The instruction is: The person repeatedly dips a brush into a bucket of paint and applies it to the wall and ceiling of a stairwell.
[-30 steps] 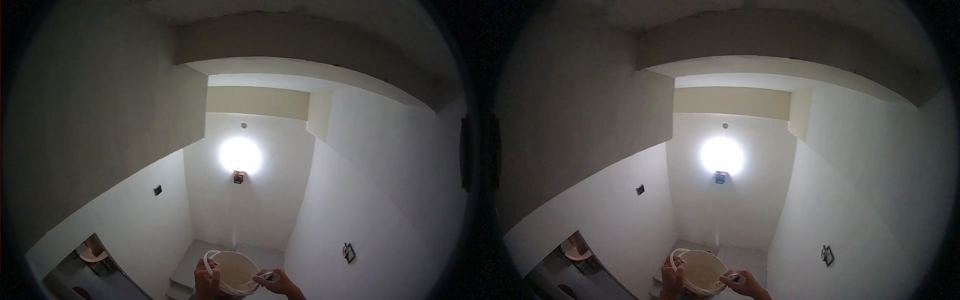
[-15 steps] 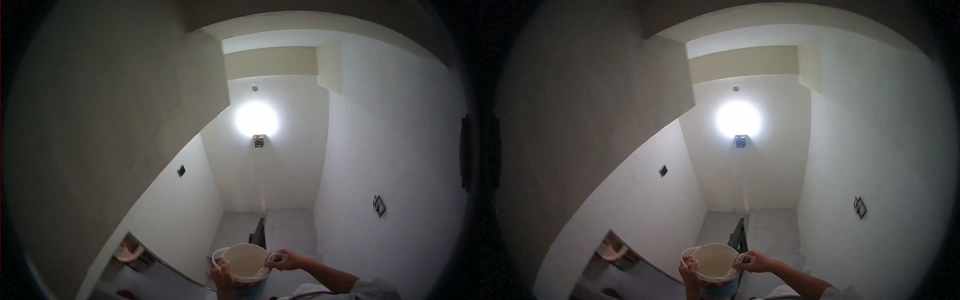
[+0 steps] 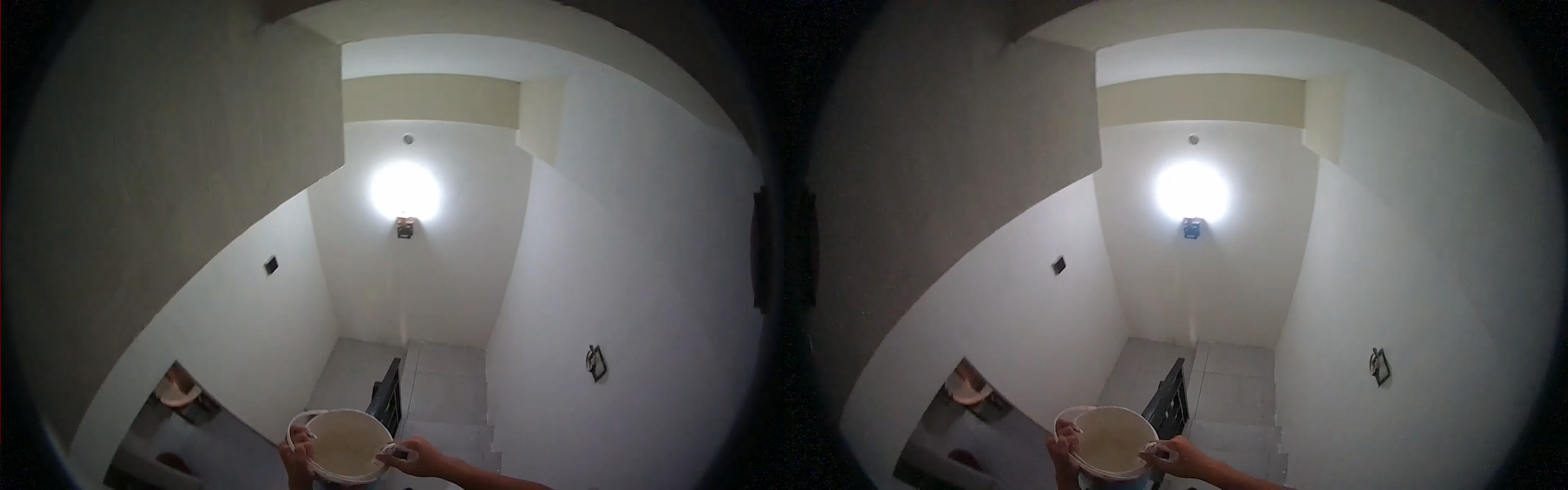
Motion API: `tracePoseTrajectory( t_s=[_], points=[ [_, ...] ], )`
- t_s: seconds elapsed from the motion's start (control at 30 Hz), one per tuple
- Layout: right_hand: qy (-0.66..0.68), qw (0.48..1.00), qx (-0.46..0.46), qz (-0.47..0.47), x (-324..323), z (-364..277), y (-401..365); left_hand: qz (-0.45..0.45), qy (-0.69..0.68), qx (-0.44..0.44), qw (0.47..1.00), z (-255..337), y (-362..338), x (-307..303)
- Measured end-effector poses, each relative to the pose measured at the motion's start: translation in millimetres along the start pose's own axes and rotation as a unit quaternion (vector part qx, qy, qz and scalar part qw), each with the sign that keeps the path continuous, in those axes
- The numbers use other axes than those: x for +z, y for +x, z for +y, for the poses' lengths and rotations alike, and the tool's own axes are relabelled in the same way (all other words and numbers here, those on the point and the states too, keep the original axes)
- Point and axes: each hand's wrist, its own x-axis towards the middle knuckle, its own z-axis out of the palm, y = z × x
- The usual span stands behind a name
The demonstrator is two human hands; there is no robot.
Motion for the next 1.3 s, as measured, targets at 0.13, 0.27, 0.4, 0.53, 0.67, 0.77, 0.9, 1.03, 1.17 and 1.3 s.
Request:
tracePoseTrajectory(
  t_s=[0.13,0.27,0.4,0.53,0.67,0.77,0.9,1.03,1.17,1.3],
  points=[
    [-0.028,0.998,-0.023,-0.054,-15,1,9,-0.034,0.081,0.066,0.994,25,2,15],
    [0.045,0.988,0.121,-0.089,-31,-4,15,0.004,0.146,0.111,0.983,37,-6,32],
    [0.105,0.981,0.157,-0.04,-42,5,6,0.054,0.15,0.026,0.987,46,-21,52],
    [0.058,0.982,0.178,-0.025,-54,8,8,0.028,0.197,-0.002,0.98,50,-9,62],
    [0.026,0.998,0.061,0.01,-60,24,14,-0.008,0.212,0.08,0.974,63,-6,68],
    [0.06,0.99,0.129,-0.02,-70,-6,24,-0.041,0.201,0.231,0.951,83,-2,74],
    [0.077,0.989,0.12,-0.043,-80,-30,28,-0.034,0.239,0.236,0.941,110,-8,84],
    [0.096,0.987,0.121,-0.043,-75,-42,10,-0.008,0.242,0.234,0.942,124,-26,84],
    [0.103,0.985,0.134,-0.041,-73,-49,-15,-0.013,0.238,0.22,0.946,132,-41,89],
    [0.105,0.987,0.114,-0.041,-75,-55,-48,-0.031,0.26,0.215,0.941,145,-66,95]
  ],
)
